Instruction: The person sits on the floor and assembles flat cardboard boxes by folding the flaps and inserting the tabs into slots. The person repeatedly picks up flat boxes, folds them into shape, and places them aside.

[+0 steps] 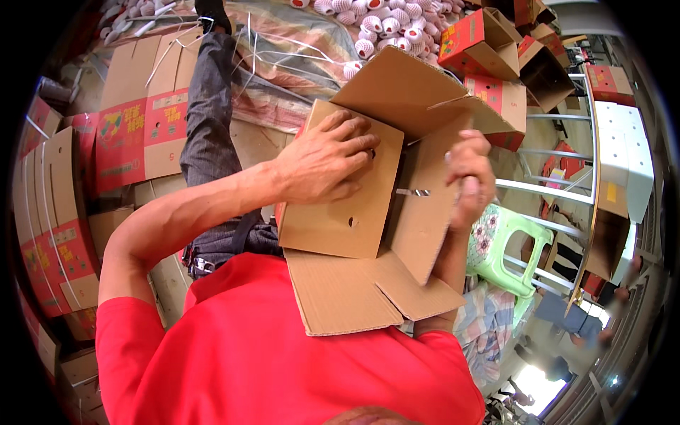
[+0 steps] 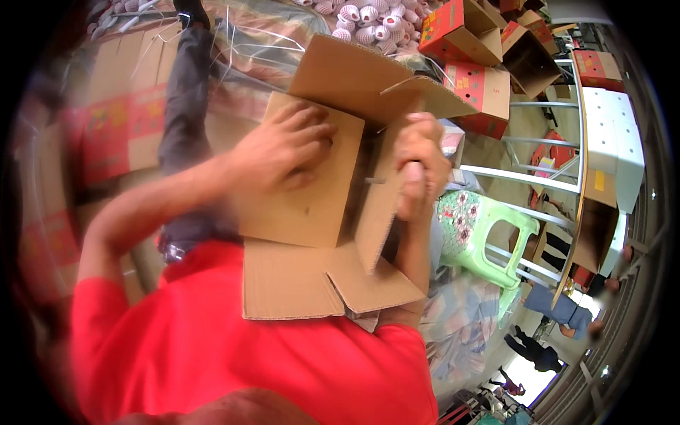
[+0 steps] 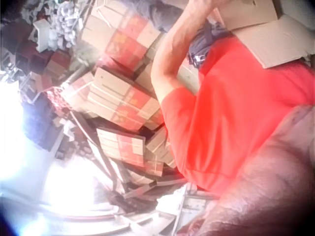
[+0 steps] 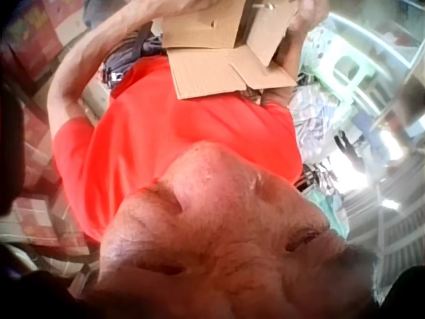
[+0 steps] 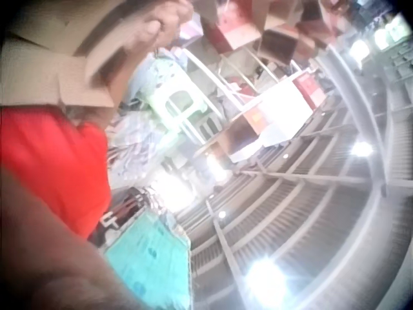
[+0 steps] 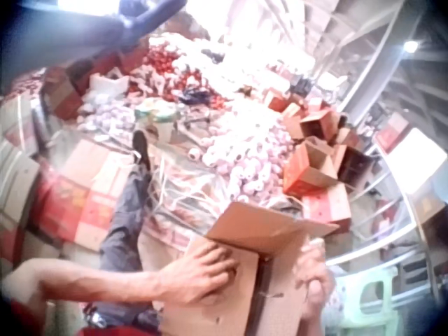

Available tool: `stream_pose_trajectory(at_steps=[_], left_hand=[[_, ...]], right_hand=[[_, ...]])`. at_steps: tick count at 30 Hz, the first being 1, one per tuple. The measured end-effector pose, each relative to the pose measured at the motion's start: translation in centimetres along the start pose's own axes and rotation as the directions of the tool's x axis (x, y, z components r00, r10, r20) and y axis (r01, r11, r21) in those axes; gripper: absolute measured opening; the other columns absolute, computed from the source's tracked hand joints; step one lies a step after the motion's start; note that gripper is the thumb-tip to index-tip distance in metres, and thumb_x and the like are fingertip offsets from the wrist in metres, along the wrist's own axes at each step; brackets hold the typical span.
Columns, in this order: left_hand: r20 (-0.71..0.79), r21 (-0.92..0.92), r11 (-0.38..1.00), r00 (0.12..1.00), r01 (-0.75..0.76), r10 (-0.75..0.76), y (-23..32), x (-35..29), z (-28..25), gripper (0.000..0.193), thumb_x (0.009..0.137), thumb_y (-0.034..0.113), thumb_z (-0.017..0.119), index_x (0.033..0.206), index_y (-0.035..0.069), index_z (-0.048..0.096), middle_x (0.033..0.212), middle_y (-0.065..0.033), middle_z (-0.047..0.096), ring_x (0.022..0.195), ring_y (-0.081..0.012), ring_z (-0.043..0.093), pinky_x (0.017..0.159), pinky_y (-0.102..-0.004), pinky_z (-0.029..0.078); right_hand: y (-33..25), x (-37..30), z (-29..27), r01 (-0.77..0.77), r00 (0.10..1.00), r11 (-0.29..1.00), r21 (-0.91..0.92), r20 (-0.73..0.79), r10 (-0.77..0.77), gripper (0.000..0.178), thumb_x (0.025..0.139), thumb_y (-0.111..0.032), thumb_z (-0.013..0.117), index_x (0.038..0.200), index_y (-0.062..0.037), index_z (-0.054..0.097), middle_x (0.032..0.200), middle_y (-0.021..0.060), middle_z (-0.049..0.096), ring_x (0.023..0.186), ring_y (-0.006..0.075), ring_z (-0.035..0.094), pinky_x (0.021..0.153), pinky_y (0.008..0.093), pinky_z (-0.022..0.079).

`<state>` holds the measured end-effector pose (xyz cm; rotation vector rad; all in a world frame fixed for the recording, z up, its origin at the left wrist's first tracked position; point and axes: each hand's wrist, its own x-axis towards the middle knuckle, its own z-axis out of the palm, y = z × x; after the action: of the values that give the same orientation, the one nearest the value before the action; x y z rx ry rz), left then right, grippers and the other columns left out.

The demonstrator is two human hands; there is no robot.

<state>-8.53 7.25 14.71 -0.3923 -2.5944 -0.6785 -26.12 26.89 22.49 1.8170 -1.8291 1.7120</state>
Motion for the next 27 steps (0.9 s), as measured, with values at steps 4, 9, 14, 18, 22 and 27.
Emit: stream_pose_trajectory(at_steps=[4, 9, 14, 18, 22, 27], left_hand=[[0.074, 0.106, 0.994, 0.996, 0.034, -0.042, 0.8, 0.4, 1.2, 0.039, 0.083, 0.032, 0.072, 0.109, 0.002, 0.075, 0.133, -0.014, 0.065, 0.137, -0.0345, 0.049, 0.12, -0.0543, 0.034], [0.059, 0.074, 0.994, 0.995, 0.08, -0.085, 0.7, -1.2, 1.3, 0.036, 0.079, 0.023, 0.068, 0.108, 0.003, 0.076, 0.131, -0.0143, 0.067, 0.136, -0.0351, 0.051, 0.124, -0.0554, 0.029], [0.18, 0.081, 0.979, 0.963, 0.188, -0.2, 0.4, -2.4, 1.5, 0.03, 0.08, 0.018, 0.065, 0.102, 0.001, 0.077, 0.125, -0.0158, 0.071, 0.139, -0.0355, 0.051, 0.128, -0.0561, 0.024], [0.014, 0.085, 0.983, 0.987, 0.161, -0.163, 0.1, -1.7, 1.9, 0.032, 0.08, 0.018, 0.066, 0.101, -0.003, 0.076, 0.121, -0.0172, 0.072, 0.139, -0.0354, 0.051, 0.128, -0.055, 0.025], [-0.029, 0.031, 0.985, 0.985, 0.169, -0.169, -0.3, -1.5, 2.1, 0.029, 0.079, 0.015, 0.067, 0.101, -0.004, 0.072, 0.116, -0.0166, 0.071, 0.135, -0.0351, 0.053, 0.127, -0.0527, 0.027], [-0.195, -0.126, 0.972, 0.955, 0.2, -0.222, -0.3, -0.8, 2.7, 0.024, 0.072, 0.005, 0.066, 0.094, -0.002, 0.062, 0.108, -0.021, 0.066, 0.128, -0.0421, 0.055, 0.122, -0.0595, 0.031]], right_hand=[[-0.4, 2.2, 4.6, 0.068, 0.927, 0.986, -0.154, 0.374, -0.005, 0.013, 0.088, -0.015, 0.057, 0.079, -0.0065, 0.059, 0.075, 0.009, 0.053, 0.081, 0.03, 0.055, 0.101, 0.0481, 0.044], [1.5, 2.0, 8.6, 0.15, 0.865, 0.983, -0.107, 0.496, -0.077, 0.008, 0.087, -0.012, 0.061, 0.085, -0.0044, 0.064, 0.082, 0.0122, 0.057, 0.086, 0.0337, 0.056, 0.095, 0.0451, 0.045], [4.3, -1.2, 9.2, 0.031, 0.797, 0.982, -0.184, 0.598, 0.087, 0.017, 0.086, -0.005, 0.062, 0.102, -0.0017, 0.065, 0.095, 0.0182, 0.065, 0.096, 0.0397, 0.06, 0.095, 0.0481, 0.047], [4.9, -2.5, 7.4, -0.018, 0.765, 0.954, -0.301, 0.61, 0.207, 0.031, 0.089, 0.0, 0.06, 0.119, -0.0005, 0.056, 0.099, 0.0182, 0.065, 0.101, 0.0405, 0.06, 0.098, 0.0508, 0.047], [5.4, -5.6, 7.6, -0.073, 0.821, 0.915, -0.397, 0.497, 0.281, 0.037, 0.086, -0.001, 0.068, 0.121, -0.0005, 0.055, 0.116, 0.0221, 0.065, 0.116, 0.0419, 0.059, 0.103, 0.0518, 0.049], [5.9, -6.5, 8.0, 0.096, 0.874, 0.823, -0.56, 0.443, 0.2, 0.046, 0.085, -0.006, 0.076, 0.125, -0.0068, 0.053, 0.127, 0.0149, 0.063, 0.126, 0.04, 0.058, 0.114, 0.0541, 0.043]])
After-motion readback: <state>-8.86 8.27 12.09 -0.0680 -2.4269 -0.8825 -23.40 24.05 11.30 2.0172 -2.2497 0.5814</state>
